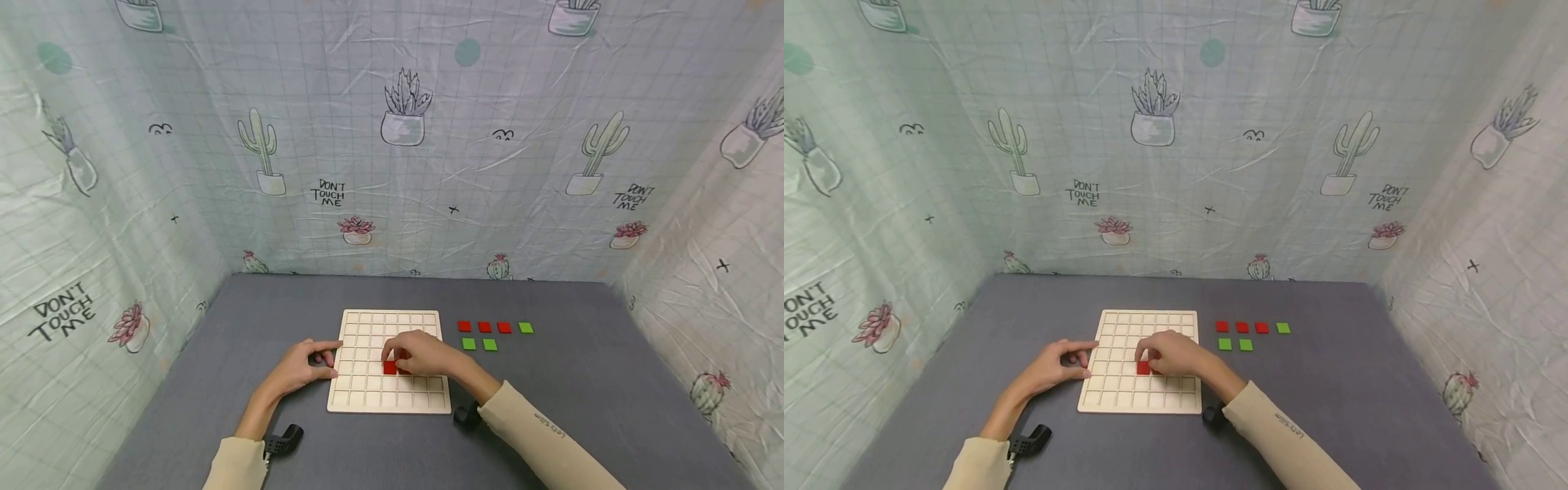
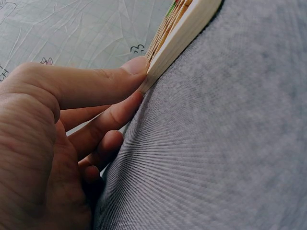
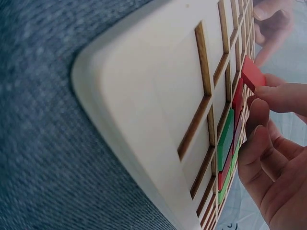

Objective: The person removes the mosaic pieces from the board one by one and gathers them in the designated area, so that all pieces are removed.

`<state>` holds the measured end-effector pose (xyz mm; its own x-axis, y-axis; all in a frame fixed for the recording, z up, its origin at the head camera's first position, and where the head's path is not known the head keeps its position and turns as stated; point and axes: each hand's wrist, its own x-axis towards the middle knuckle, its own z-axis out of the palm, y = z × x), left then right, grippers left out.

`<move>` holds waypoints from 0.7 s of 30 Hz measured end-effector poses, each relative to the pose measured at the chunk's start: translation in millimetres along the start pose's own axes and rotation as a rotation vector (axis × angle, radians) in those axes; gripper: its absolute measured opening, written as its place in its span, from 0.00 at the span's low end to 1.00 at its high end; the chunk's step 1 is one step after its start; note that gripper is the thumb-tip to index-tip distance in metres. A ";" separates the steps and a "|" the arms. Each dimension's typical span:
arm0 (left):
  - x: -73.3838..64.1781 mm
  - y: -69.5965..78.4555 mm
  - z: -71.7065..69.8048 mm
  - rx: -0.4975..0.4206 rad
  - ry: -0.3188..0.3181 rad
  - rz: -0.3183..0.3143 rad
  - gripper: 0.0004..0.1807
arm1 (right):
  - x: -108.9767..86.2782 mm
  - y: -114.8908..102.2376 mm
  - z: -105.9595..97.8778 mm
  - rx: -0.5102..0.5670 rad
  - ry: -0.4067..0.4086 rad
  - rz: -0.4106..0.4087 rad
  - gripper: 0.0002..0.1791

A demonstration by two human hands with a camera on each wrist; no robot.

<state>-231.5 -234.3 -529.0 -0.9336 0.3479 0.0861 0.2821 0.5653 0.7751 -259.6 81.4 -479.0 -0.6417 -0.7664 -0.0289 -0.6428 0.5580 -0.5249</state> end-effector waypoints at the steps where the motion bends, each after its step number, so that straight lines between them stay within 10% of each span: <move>1: -0.2 0.2 -0.3 -0.001 -0.001 0.000 0.31 | -0.1 0.0 -0.1 -0.003 0.002 -0.002 0.14; 21: -0.3 2.1 -0.6 -0.017 0.001 0.020 0.31 | -12.3 1.1 -7.4 0.086 0.078 -0.006 0.10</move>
<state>-230.8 -233.6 -527.0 -0.9279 0.3584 0.1024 0.2971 0.5452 0.7839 -255.5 93.7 -472.8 -0.6707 -0.7407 0.0395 -0.6108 0.5213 -0.5960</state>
